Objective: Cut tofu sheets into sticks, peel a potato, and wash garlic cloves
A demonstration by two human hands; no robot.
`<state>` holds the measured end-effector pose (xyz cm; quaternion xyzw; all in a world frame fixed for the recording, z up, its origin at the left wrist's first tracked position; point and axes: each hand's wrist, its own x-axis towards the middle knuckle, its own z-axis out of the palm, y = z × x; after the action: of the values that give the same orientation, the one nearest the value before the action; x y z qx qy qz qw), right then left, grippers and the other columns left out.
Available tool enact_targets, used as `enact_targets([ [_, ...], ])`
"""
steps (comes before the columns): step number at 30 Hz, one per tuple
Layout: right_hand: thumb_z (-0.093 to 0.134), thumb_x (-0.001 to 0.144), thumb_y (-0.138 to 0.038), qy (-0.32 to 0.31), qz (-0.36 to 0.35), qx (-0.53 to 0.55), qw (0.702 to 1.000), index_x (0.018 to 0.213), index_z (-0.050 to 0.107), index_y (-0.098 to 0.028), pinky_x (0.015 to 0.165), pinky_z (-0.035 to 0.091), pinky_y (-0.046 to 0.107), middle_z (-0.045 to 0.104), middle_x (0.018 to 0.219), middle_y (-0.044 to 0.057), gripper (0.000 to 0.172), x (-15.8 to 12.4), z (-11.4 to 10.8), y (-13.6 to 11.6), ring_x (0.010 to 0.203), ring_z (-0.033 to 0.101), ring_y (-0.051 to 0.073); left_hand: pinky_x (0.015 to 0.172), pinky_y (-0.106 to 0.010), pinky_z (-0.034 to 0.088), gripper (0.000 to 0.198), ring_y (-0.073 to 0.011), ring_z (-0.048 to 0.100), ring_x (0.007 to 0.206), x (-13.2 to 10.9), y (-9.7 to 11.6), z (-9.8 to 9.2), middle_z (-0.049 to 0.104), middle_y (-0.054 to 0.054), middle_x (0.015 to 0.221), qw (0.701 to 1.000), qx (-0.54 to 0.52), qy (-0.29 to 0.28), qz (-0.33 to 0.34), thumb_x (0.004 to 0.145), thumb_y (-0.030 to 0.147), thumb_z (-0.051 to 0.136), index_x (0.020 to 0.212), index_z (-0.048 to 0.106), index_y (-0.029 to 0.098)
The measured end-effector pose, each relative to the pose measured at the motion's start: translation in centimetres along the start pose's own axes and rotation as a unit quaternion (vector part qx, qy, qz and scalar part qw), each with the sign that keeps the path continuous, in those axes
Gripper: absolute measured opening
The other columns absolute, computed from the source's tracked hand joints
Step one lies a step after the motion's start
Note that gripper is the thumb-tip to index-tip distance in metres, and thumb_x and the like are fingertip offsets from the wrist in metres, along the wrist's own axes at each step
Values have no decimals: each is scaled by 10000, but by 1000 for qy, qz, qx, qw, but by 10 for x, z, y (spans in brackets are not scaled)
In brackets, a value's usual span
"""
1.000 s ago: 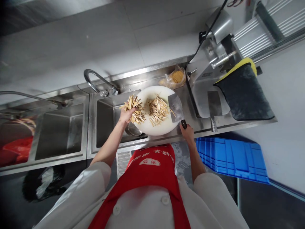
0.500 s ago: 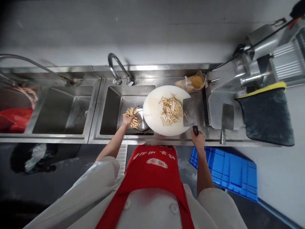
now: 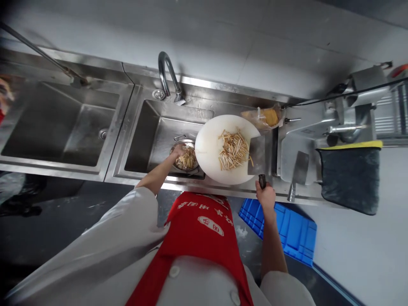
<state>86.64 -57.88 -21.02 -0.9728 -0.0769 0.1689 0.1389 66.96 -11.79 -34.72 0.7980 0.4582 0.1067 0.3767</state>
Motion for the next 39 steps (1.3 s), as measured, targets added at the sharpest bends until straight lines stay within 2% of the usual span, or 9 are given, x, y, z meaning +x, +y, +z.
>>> enact_targets([
  [3, 566, 884, -591, -16, 9, 6, 1000, 1012, 715, -144, 734, 473, 362, 625, 511, 55, 488, 0, 2, 1, 661, 669, 281, 854, -284, 512, 139, -182, 644, 852, -14, 15, 4, 723, -98, 918, 1000, -13, 13, 9, 872, 137, 687, 994, 728, 85],
  [8, 602, 856, -601, -31, 32, 72, 996, 879, 673, -178, 637, 487, 331, 630, 516, 36, 429, 5, 15, 13, 540, 653, 234, 1017, -342, 508, 331, -217, 621, 1058, -66, 43, 27, 611, -111, 1209, 980, -93, 8, 178, 861, 278, 757, 1172, 755, 164],
  [15, 784, 632, -704, -74, 74, 315, 943, 788, 567, -208, 404, 449, 275, 577, 495, -35, 564, 17, 59, 42, 396, 556, 165, 918, -338, 520, 181, -204, 629, 901, -77, 44, 26, 684, -87, 938, 989, -79, 32, 117, 942, 179, 586, 899, 761, 162],
  [19, 844, 554, -724, -88, 71, 428, 897, 795, 556, -206, 349, 384, 244, 549, 492, -63, 640, 18, 77, 50, 353, 477, 115, 967, -365, 491, 237, -233, 622, 973, -74, 14, -6, 717, -146, 1036, 995, -44, 84, 30, 984, 204, 523, 975, 743, 119],
  [22, 834, 552, -752, -83, 58, 443, 891, 758, 538, -209, 342, 355, 235, 522, 480, -66, 652, 16, 82, 54, 348, 465, 107, 946, -339, 497, 204, -227, 640, 944, -72, -11, -28, 738, -152, 1056, 998, -12, 42, -46, 960, 204, 573, 1008, 740, 98],
  [26, 812, 541, -788, -81, 60, 439, 893, 746, 519, -215, 341, 358, 236, 517, 480, -69, 675, 11, 85, 55, 342, 461, 105, 1043, -358, 477, 251, -268, 643, 1113, -66, -6, -32, 713, -178, 1196, 997, 27, 23, -66, 941, 204, 607, 1130, 727, 91],
  [31, 792, 569, -786, -93, 59, 443, 890, 756, 510, -218, 349, 359, 231, 506, 482, -79, 661, 1, 89, 51, 351, 452, 100, 1248, -371, 346, 422, -230, 459, 1449, -57, 71, 21, 533, -119, 1517, 988, -33, 60, 140, 1037, 281, 411, 1382, 626, 170],
  [35, 740, 675, -763, -114, 29, 413, 903, 748, 528, -211, 372, 369, 228, 529, 490, -60, 596, -13, 97, 45, 366, 456, 99, 1318, -505, 163, 627, -318, 187, 1604, -69, 131, 89, 286, -154, 1697, 984, -8, -3, 179, 1028, 463, 451, 1570, 450, 147],
  [39, 648, 773, -769, -120, 14, 387, 914, 739, 531, -214, 400, 374, 236, 546, 493, -37, 568, -32, 113, 29, 385, 474, 114, 1310, -567, 125, 762, -368, 81, 1619, -103, 164, 141, 111, -161, 1747, 979, 4, -20, 205, 1011, 576, 455, 1643, 344, 165],
])
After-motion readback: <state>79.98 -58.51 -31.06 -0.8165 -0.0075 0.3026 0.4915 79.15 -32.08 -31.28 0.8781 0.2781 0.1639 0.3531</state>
